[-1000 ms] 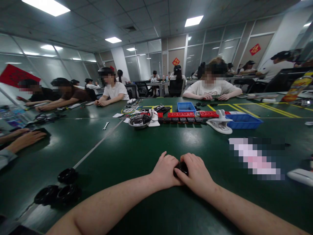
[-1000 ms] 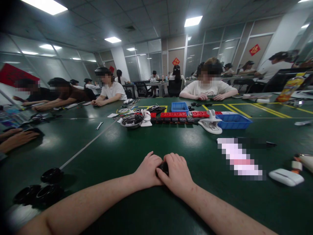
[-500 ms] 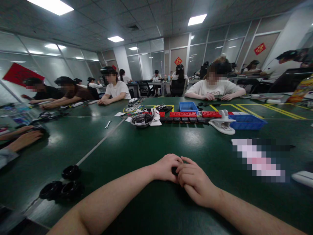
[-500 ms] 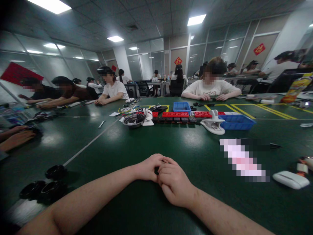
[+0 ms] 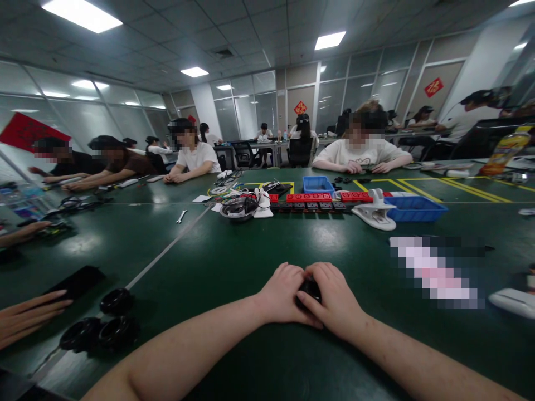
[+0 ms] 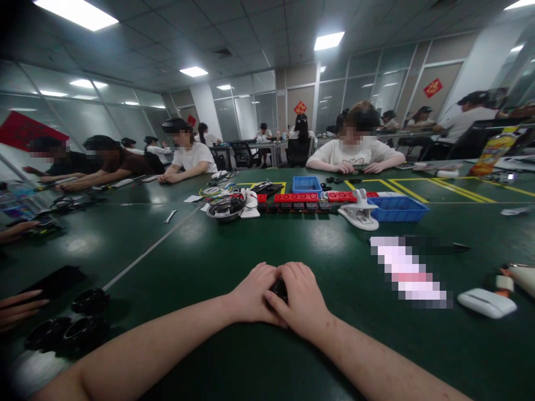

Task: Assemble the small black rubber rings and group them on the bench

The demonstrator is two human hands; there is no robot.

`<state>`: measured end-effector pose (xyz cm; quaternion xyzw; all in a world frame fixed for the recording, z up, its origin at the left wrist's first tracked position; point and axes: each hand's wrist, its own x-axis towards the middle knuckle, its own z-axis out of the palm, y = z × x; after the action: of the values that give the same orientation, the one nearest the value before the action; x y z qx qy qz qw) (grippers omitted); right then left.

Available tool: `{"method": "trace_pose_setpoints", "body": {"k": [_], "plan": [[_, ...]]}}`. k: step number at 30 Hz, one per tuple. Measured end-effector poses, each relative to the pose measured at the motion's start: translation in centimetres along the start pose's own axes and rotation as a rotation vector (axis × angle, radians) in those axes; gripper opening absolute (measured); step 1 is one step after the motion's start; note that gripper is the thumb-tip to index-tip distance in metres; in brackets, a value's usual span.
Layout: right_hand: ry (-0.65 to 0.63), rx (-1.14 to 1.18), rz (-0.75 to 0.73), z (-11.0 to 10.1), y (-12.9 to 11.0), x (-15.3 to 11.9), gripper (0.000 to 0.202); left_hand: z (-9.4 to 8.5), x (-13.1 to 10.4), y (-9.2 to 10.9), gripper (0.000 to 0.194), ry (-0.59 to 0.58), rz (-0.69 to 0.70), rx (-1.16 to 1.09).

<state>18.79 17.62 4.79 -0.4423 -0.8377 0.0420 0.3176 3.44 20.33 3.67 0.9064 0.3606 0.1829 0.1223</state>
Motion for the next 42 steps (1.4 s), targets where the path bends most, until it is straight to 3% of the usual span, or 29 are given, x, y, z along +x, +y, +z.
{"method": "trace_pose_setpoints", "body": {"k": [8, 18, 21, 25, 28, 31, 37, 42], "plan": [[-0.002, -0.082, 0.072, 0.2, 0.1, 0.0, 0.021, 0.7, -0.2, 0.1, 0.038, 0.037, -0.048, 0.062], [-0.065, -0.041, 0.043, -0.1, -0.3, 0.2, 0.01, -0.2, 0.1, -0.4, 0.037, -0.005, 0.013, 0.026], [-0.078, 0.053, -0.022, -0.4, -0.5, 0.2, 0.011, -0.5, 0.3, -1.1, 0.033, -0.056, 0.099, -0.026], [-0.082, 0.211, -0.227, -0.7, -0.8, 0.0, 0.021, -0.7, 0.6, -2.2, 0.026, -0.12, 0.193, -0.073], [-0.097, 0.273, -0.368, -0.8, -1.1, -0.4, 0.019, -0.5, 0.7, -2.7, 0.028, -0.143, 0.211, -0.085], [-0.083, 0.279, -0.416, -1.1, -1.4, -0.7, 0.02, -0.5, 0.6, -2.6, 0.033, -0.151, 0.203, -0.086], [-0.04, 0.197, -0.283, -1.3, -1.2, -0.7, 0.026, -1.2, 0.3, -1.5, 0.05, -0.147, 0.155, -0.07], [0.022, 0.094, -0.13, -0.6, -0.4, -0.3, 0.029, -0.8, 0.1, -0.7, 0.061, -0.079, 0.077, -0.007]]}}
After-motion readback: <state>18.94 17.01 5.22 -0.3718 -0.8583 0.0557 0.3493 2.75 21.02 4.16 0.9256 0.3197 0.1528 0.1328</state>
